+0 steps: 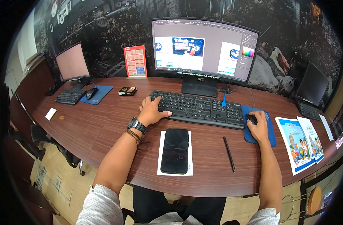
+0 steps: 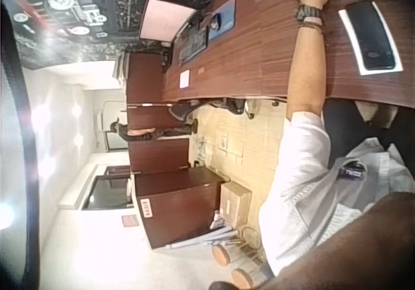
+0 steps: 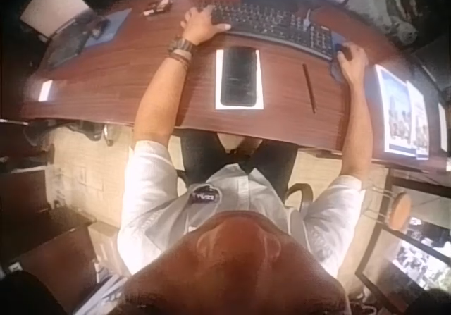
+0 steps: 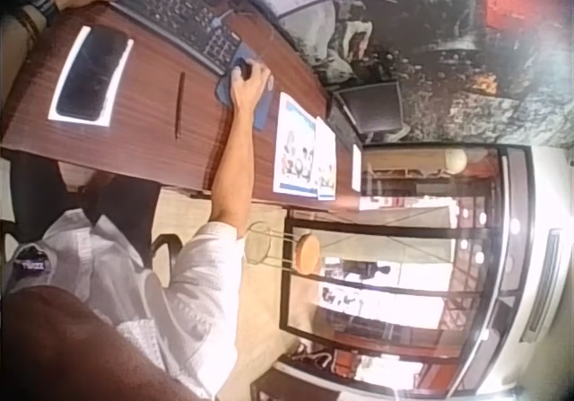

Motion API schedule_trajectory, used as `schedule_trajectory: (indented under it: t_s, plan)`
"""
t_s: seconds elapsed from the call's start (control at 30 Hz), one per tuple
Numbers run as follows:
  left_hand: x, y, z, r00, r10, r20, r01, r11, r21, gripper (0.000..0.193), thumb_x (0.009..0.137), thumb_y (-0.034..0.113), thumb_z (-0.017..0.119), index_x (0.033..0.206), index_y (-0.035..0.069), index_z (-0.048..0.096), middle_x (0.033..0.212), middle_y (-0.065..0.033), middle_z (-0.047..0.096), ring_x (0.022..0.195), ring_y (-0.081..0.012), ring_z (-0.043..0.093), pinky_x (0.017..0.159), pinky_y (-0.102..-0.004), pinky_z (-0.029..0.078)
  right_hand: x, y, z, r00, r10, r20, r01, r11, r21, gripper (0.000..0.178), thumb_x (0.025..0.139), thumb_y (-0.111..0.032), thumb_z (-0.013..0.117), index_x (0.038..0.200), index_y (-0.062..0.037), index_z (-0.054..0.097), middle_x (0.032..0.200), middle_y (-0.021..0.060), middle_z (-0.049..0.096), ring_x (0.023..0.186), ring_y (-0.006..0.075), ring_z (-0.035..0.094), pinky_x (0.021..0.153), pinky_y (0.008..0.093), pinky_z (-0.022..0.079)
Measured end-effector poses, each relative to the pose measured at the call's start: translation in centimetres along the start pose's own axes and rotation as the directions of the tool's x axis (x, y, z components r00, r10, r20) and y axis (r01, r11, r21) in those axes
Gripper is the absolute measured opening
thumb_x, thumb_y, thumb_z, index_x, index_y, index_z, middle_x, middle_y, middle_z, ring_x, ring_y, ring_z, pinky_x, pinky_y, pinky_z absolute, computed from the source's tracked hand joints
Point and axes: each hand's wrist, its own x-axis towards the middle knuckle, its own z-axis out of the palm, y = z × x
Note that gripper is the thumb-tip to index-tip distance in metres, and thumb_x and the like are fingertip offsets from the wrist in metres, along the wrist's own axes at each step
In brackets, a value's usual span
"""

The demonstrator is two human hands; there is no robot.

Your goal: The recorder is using graphic design software on a computer to design a poster for a school class.

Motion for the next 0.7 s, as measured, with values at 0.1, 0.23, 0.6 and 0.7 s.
schedule_trajectory:
  t_s: [0.1,0.23,0.6,0.7]
  plan:
    - [-0.09,0.05,-0.07,1.0,0.0,0.01,0.0,1.0,-0.004,0.093,0.072,0.053,0.083,0.143,0.004,0.047,0.143,-0.0314,0.037,0.137,-0.0477,0.029,0.109,-0.0666,0.023,-0.03,0.17,0.0,1.0,-0.006,0.003,0.006,1.0,0.01,0.03,0.077,-0.01,0.068,0.106,-0.0027,0.064,0.109,0.0131,0.056,0.108,0.0318,0.057,0.097,0.0386,0.044]
    - [-0.17,0.11,-0.21,1.0,0.003,-0.003,-0.003,1.0,0.009,0.092,0.073,0.053,0.082,0.142,0.004,0.048,0.142,-0.0311,0.038,0.137,-0.0475,0.03,0.109,-0.0663,0.024,0.0,-0.06,0.04,1.0,-0.006,0.007,0.006,1.0,0.017,0.03,0.077,-0.009,0.068,0.106,-0.0029,0.065,0.108,0.013,0.056,0.108,0.0317,0.057,0.097,0.0386,0.044]
    - [-0.13,0.24,-0.12,1.0,0.0,0.0,0.0,1.0,0.009,0.089,0.073,0.053,0.082,0.14,0.003,0.051,0.142,-0.0295,0.039,0.137,-0.0463,0.03,0.109,-0.0665,0.024,0.12,0.14,0.07,1.0,-0.015,0.008,0.015,1.0,0.015,0.03,0.076,-0.009,0.068,0.105,-0.0024,0.064,0.108,0.0133,0.056,0.107,0.0324,0.057,0.095,0.0389,0.044]
    - [-0.11,0.15,-0.1,1.0,-0.003,0.004,0.003,1.0,0.012,0.089,0.073,0.054,0.082,0.139,0.003,0.051,0.142,-0.0293,0.039,0.137,-0.046,0.031,0.109,-0.0668,0.024,0.07,0.01,0.11,1.0,-0.016,0.001,0.016,0.999,0.031,0.029,0.076,-0.009,0.068,0.104,-0.0023,0.064,0.108,0.0135,0.056,0.107,0.0325,0.057,0.095,0.0389,0.044]
